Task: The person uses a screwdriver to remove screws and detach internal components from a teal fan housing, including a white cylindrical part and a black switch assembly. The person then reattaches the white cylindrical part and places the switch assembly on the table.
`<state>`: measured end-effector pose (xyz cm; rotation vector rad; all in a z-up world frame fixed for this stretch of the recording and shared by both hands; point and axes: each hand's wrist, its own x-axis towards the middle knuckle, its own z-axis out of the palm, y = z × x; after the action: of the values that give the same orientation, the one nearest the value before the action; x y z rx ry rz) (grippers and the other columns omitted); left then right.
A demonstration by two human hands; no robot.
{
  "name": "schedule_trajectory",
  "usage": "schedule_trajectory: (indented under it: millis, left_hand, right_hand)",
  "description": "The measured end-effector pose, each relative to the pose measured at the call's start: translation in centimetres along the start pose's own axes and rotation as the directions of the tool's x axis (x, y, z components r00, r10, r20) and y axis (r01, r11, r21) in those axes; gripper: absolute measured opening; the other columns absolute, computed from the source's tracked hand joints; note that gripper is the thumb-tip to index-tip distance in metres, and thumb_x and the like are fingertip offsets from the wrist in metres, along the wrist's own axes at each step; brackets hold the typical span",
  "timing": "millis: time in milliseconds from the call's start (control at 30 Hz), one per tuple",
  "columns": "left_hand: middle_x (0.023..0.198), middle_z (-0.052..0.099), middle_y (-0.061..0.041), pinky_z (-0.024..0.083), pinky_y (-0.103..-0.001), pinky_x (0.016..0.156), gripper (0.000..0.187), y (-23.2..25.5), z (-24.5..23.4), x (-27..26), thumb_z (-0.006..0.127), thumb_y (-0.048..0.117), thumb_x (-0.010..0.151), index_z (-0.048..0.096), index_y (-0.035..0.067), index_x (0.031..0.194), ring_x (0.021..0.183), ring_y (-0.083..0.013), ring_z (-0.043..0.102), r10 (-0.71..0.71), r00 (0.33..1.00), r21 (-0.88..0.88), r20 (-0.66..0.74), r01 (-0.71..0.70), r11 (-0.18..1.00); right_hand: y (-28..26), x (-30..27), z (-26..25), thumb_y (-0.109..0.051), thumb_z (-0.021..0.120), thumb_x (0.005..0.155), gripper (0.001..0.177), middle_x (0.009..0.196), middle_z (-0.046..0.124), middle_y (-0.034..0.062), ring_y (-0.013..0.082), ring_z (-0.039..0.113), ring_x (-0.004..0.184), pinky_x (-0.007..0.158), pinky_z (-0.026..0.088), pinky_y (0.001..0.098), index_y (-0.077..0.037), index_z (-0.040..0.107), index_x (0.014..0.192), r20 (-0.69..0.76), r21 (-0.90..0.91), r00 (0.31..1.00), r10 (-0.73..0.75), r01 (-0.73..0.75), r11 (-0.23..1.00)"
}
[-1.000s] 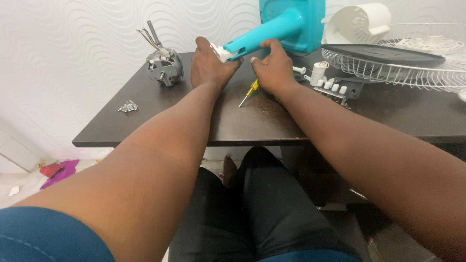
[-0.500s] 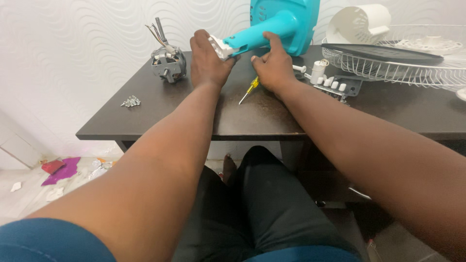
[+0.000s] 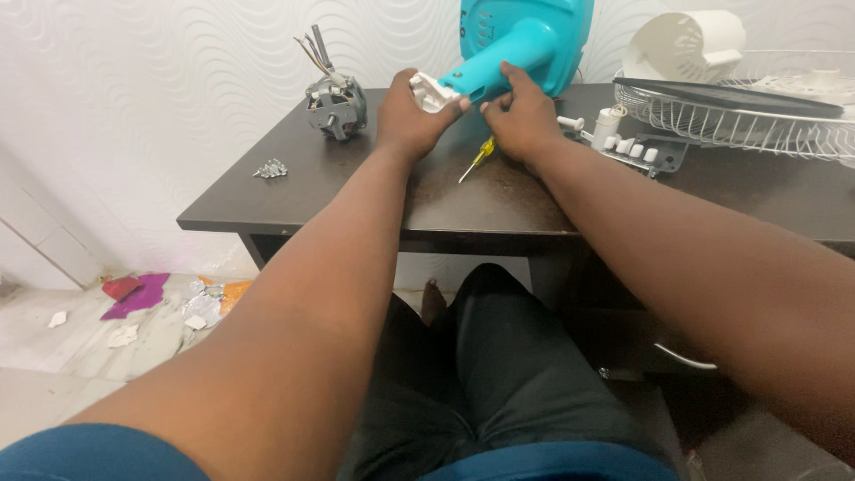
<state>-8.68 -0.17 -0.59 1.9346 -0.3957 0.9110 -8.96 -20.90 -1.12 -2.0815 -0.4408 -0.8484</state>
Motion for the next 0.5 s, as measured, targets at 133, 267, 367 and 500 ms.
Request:
schedule_trajectory:
  millis: [133,267,367,500]
  left_hand:
    - [0.118,0.072,-0.015,0.057,-0.039,0.094,0.085,-0.2,-0.6,-0.3,0.097,0.043,0.066,0.054,0.006,0.129,0.111,-0.0279,0.072,0.002,1.0,0.008,0.012,-0.002,1.0]
    - [0.118,0.07,-0.015,0.057,-0.04,0.092,0.081,0.4,-0.5,-0.6,0.1,0.034,0.064,0.053,0.007,0.125,0.11,-0.0285,0.071,0.044,0.999,0.045,0.0,-0.044,0.998]
    - [0.121,0.065,-0.016,0.054,-0.04,0.094,0.082,1.0,-0.6,-0.9,0.101,0.026,0.063,0.052,0.008,0.126,0.112,-0.0297,0.067,0.026,0.999,0.054,0.019,-0.027,0.998]
    - [0.121,0.06,-0.014,0.053,-0.04,0.095,0.081,1.5,-0.9,-1.3,0.098,0.012,0.061,0.051,0.013,0.126,0.114,-0.0328,0.063,0.16,0.985,0.086,-0.059,-0.155,0.984]
  right_hand:
    - [-0.9,-0.3,-0.4,-0.019,0.076,0.091,0.055,0.088,0.07,0.0104,0.0198,0.072,0.081,0.075,0.055,0.0338,-0.001,0.056,0.139,0.024,0.051,1.0,0.015,-0.016,0.999]
    - [-1.5,-0.5,-0.8,-0.016,0.073,0.094,0.029,0.075,0.065,0.0056,0.0119,0.069,0.064,0.06,0.053,0.0298,-0.002,0.065,0.119,0.016,0.255,0.993,0.115,-0.116,0.96]
    - [-1.8,-0.5,-0.8,-0.014,0.071,0.095,0.022,0.069,0.064,0.0023,0.0111,0.066,0.06,0.057,0.052,0.0292,-0.003,0.066,0.113,-0.029,0.325,0.989,0.142,-0.125,0.937]
    - [-1.8,-0.5,-1.0,-0.016,0.072,0.096,0.019,0.067,0.063,0.0019,0.0109,0.065,0.059,0.056,0.052,0.0294,-0.003,0.067,0.109,-0.063,0.295,0.988,0.139,-0.114,0.949]
